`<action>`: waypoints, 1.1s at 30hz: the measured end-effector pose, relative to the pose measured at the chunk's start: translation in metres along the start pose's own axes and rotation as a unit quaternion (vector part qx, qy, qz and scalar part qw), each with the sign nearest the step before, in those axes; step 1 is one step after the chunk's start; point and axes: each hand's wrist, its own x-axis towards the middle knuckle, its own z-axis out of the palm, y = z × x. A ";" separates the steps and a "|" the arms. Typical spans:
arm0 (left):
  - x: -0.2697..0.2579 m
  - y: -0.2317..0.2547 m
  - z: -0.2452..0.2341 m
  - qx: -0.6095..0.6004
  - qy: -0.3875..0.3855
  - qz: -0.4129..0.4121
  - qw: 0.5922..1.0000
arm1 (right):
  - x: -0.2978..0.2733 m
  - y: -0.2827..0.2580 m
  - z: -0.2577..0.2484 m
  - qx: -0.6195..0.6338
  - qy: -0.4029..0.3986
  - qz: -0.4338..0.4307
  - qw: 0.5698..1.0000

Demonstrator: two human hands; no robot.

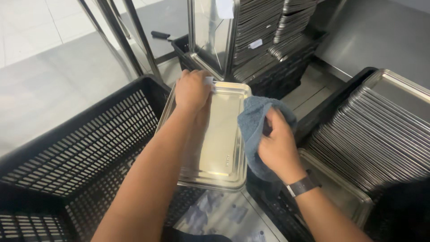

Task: The person wipes multiple stainless steel food trays with a blue cloth, removing labels and stacking them in black plastic crates. The person handles trays one at a time, wiping both sides and edges before placing them into the crate.

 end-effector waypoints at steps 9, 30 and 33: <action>-0.009 0.000 -0.025 -0.121 0.023 0.086 0.989 | 0.001 0.011 0.003 0.035 0.000 0.019 0.999; -0.156 0.132 -0.122 -0.059 -0.252 0.038 0.965 | -0.041 0.019 -0.037 0.158 -0.010 0.244 0.957; -0.156 0.134 -0.096 0.000 -0.295 0.044 0.955 | -0.057 0.024 -0.033 0.169 -0.042 0.347 0.922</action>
